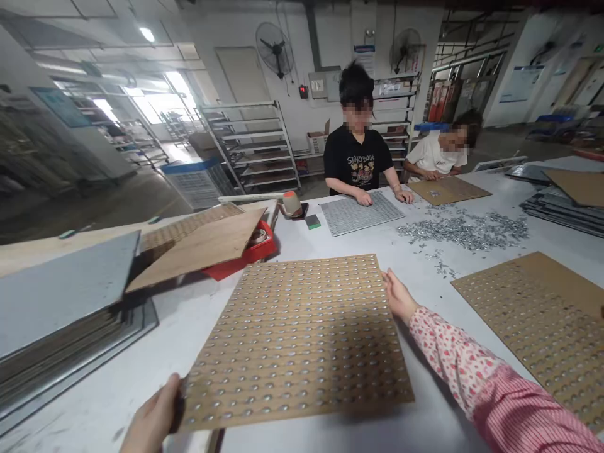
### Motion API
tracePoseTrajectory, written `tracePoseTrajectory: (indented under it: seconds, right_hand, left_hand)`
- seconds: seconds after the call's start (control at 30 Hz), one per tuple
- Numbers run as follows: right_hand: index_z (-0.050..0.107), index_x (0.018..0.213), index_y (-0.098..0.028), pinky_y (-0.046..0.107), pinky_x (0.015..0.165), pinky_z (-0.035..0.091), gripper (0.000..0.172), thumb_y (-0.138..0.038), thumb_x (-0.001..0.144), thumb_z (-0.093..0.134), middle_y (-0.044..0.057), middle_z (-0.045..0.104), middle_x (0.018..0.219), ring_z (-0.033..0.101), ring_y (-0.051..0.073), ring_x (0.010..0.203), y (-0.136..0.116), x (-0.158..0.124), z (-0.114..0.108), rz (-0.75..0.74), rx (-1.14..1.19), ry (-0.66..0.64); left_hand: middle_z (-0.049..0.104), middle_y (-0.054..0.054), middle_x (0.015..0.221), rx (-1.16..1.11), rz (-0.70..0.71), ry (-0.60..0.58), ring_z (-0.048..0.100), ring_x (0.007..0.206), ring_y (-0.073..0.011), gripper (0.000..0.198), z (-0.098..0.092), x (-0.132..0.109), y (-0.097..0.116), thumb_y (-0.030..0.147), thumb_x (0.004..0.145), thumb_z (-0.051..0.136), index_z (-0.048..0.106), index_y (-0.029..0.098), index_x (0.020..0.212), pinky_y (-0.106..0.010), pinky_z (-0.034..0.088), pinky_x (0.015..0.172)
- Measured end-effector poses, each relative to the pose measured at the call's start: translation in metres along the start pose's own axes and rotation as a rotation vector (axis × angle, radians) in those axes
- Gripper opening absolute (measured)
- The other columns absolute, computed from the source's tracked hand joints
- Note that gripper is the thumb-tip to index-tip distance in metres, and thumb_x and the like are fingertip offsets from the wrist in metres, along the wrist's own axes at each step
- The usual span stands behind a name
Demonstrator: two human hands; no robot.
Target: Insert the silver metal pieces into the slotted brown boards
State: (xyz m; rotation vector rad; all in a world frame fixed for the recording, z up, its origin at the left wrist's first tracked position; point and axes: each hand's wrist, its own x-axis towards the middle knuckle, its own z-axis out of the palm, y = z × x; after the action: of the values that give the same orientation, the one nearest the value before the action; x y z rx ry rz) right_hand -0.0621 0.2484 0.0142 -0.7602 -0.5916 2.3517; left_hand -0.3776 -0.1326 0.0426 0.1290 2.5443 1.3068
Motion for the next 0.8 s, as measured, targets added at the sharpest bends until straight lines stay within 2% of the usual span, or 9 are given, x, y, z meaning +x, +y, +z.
tracePoseTrajectory:
  seconds: [0.07, 0.13, 0.27, 0.4, 0.57, 0.7, 0.8]
  right_hand:
    - [0.052, 0.122, -0.022, 0.041, 0.077, 0.056, 0.036, -0.042, 0.100, 0.031, 0.006, 0.073, 0.095, 0.072, 0.022, 0.079, -0.021, 0.001, -0.015, -0.023, 0.001, 0.051]
    - [0.052, 0.122, -0.022, 0.042, 0.076, 0.057, 0.036, -0.041, 0.099, 0.032, 0.007, 0.073, 0.094, 0.072, 0.022, 0.078, -0.039, 0.003, -0.030, -0.052, -0.003, 0.094]
    - [0.054, 0.119, -0.022, 0.043, 0.075, 0.057, 0.035, -0.043, 0.098, 0.033, 0.007, 0.074, 0.091, 0.072, 0.023, 0.076, -0.069, 0.007, -0.058, -0.097, -0.005, 0.137]
    - [0.056, 0.112, -0.022, 0.043, 0.074, 0.058, 0.034, -0.044, 0.098, 0.033, 0.006, 0.074, 0.084, 0.071, 0.023, 0.073, -0.093, 0.014, -0.077, -0.128, 0.005, 0.160]
    - [0.057, 0.108, -0.022, 0.043, 0.072, 0.058, 0.035, -0.048, 0.096, 0.037, 0.005, 0.073, 0.080, 0.071, 0.024, 0.070, -0.114, 0.022, -0.083, -0.168, 0.003, 0.138]
    - [0.057, 0.108, -0.021, 0.045, 0.073, 0.058, 0.043, -0.046, 0.099, 0.024, 0.007, 0.074, 0.079, 0.071, 0.025, 0.071, -0.129, 0.029, -0.075, -0.173, -0.008, 0.219]
    - [0.058, 0.108, -0.021, 0.045, 0.073, 0.058, 0.046, -0.049, 0.098, 0.023, 0.007, 0.074, 0.080, 0.071, 0.025, 0.073, -0.141, 0.037, -0.068, -0.182, -0.013, 0.216]
  left_hand:
    - [0.071, 0.000, 0.061, -0.098, -0.087, -0.099, 0.068, 0.075, -0.0291, 0.037, 0.025, 0.000, 0.020, 0.064, 0.062, 0.054, 0.050, 0.028, 0.052, -0.038, 0.054, 0.079]
    - [0.072, -0.002, 0.065, -0.159, -0.052, -0.181, 0.068, 0.077, -0.0276, 0.029, 0.049, 0.000, 0.037, 0.053, 0.068, 0.058, 0.055, 0.026, 0.058, -0.036, 0.053, 0.081]
    - [0.071, -0.006, 0.068, -0.250, -0.033, -0.309, 0.068, 0.070, -0.0248, 0.024, 0.094, 0.007, 0.061, 0.041, 0.078, 0.056, 0.059, 0.021, 0.065, -0.034, 0.054, 0.072]
    - [0.069, -0.007, 0.062, -0.228, -0.004, -0.327, 0.067, 0.066, -0.0240, 0.025, 0.128, 0.019, 0.078, 0.039, 0.079, 0.054, 0.061, 0.019, 0.067, -0.033, 0.052, 0.067]
    - [0.068, -0.007, 0.061, -0.219, 0.006, -0.350, 0.066, 0.064, -0.0244, 0.028, 0.156, 0.033, 0.102, 0.044, 0.074, 0.058, 0.062, 0.017, 0.068, -0.033, 0.051, 0.060]
    - [0.068, -0.007, 0.062, -0.238, 0.024, -0.359, 0.065, 0.061, -0.0221, 0.025, 0.170, 0.041, 0.123, 0.042, 0.073, 0.059, 0.062, 0.017, 0.067, -0.030, 0.050, 0.058]
    - [0.066, -0.007, 0.059, -0.233, 0.051, -0.320, 0.062, 0.056, -0.0206, 0.024, 0.177, 0.048, 0.140, 0.040, 0.073, 0.058, 0.060, 0.017, 0.066, -0.030, 0.049, 0.053]
